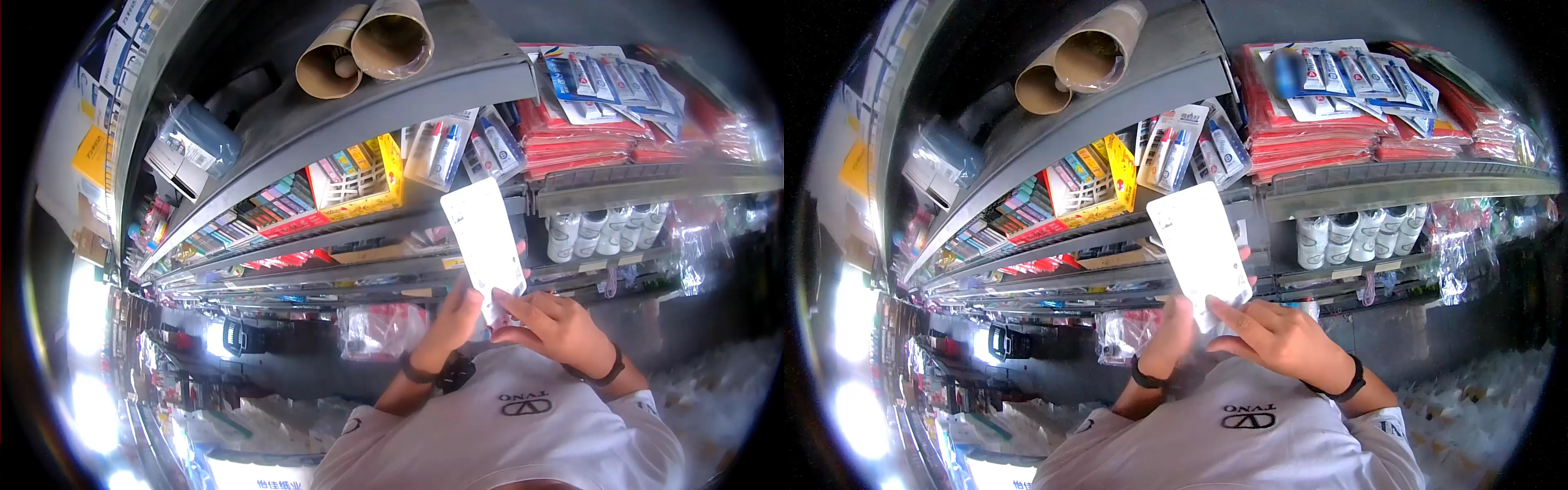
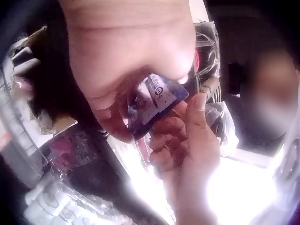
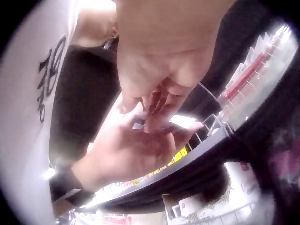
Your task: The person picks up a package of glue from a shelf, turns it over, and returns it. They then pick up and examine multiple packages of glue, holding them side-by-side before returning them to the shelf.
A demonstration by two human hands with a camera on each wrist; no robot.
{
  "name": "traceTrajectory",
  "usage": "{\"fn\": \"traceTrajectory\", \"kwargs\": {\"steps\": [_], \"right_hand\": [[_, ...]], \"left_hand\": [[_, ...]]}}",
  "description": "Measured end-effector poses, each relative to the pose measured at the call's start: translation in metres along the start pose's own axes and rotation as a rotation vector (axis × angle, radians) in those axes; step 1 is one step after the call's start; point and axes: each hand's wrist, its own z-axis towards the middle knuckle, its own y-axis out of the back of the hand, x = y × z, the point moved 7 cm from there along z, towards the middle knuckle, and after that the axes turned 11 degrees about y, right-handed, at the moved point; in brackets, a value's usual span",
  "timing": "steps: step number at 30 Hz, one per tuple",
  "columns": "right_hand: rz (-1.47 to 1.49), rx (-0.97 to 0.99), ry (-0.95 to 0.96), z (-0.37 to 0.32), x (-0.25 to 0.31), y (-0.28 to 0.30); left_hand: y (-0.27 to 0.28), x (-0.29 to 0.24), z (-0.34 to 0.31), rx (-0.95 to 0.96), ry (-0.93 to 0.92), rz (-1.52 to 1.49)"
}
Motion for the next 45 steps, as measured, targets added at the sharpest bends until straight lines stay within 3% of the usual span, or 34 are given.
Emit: {"fn": "traceTrajectory", "kwargs": {"steps": [2, 5, 16, 19, 30, 33, 36, 38, 41, 42, 45], "right_hand": [[-0.012, -0.017, 0.06, 0.002, 0.002, 0.0], [-0.025, -0.051, 0.108, -0.003, -0.001, -0.002], [-0.004, -0.022, 0.02, -0.002, -0.007, -0.001], [0.03, -0.049, 0.022, -0.002, -0.009, -0.002], [0.004, -0.104, 0.038, -0.001, -0.017, -0.003], [0.032, -0.092, 0.067, -0.004, -0.023, -0.01], [0.032, -0.092, 0.061, -0.004, -0.023, -0.006], [0.01, -0.082, 0.091, -0.002, -0.024, -0.006], [-0.139, -0.058, 0.104, -0.002, -0.024, -0.004], [-0.178, -0.067, 0.099, -0.002, -0.025, -0.003], [-0.209, -0.062, 0.091, -0.003, -0.027, 0.003]], "left_hand": [[0.002, -0.002, 0.0, 0.023, 0.089, -0.122], [0.009, -0.012, -0.003, 0.093, -0.028, -0.323], [0.014, -0.015, -0.011, 0.131, -0.052, -0.446], [0.018, -0.013, -0.011, 0.142, -0.065, -0.296], [0.026, -0.009, -0.006, 0.149, -0.065, -0.282], [0.025, -0.009, -0.001, 0.065, -0.033, -0.303], [0.02, 0.002, 0.001, -0.004, -0.127, -0.179], [0.035, 0.017, 0.001, -0.062, -0.046, 0.069], [0.015, -0.005, -0.003, -0.118, -0.161, 0.206], [0.02, 0.001, -0.003, -0.194, -0.101, 0.197], [0.017, -0.008, 0.001, -0.171, -0.28, 0.265]]}}
